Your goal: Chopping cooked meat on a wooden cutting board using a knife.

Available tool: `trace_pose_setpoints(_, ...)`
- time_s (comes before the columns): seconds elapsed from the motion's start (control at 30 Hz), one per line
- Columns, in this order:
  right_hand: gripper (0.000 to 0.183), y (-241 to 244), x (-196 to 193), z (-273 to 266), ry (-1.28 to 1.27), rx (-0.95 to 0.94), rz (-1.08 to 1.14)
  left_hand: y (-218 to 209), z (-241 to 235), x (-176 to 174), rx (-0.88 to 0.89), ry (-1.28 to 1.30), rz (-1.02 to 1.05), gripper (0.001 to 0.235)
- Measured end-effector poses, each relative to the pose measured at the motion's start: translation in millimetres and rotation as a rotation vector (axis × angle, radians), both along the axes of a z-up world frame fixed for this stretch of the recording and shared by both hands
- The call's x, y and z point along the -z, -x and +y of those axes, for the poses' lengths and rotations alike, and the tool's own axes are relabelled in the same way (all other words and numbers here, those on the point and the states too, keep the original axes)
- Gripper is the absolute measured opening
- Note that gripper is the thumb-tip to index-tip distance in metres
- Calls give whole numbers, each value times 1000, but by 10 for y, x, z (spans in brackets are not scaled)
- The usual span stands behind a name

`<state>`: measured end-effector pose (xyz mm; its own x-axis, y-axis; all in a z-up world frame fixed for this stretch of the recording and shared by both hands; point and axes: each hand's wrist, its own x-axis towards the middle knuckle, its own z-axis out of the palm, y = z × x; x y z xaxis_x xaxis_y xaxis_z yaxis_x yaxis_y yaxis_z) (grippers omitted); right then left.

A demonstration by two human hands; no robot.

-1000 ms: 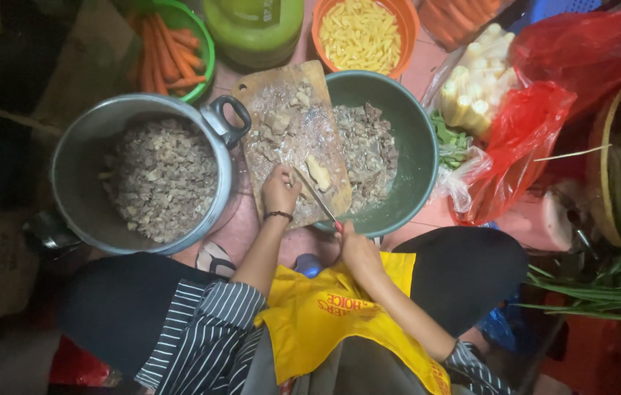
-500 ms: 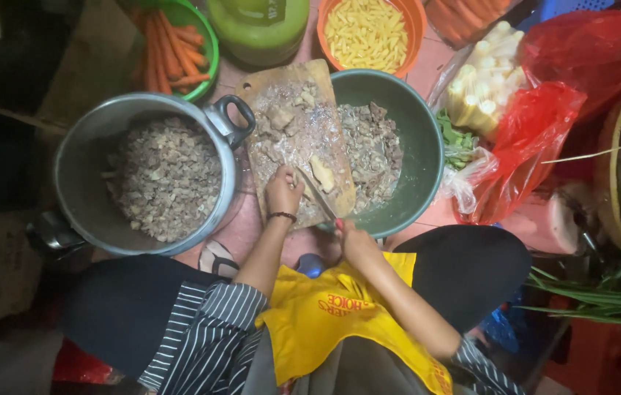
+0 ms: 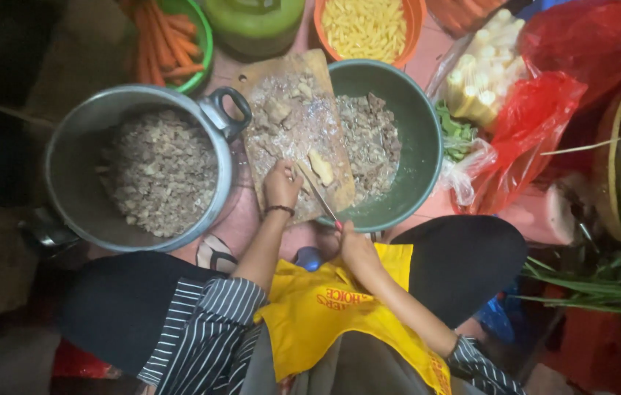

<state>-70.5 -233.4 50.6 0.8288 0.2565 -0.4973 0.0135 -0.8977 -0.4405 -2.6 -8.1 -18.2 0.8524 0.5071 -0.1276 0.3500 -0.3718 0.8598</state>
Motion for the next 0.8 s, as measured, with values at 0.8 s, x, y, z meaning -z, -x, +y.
trace_pose_setpoints(0.8, 33, -35, 185, 392, -71, 40, -128, -33, -76, 18, 29, -200, -58, 32)
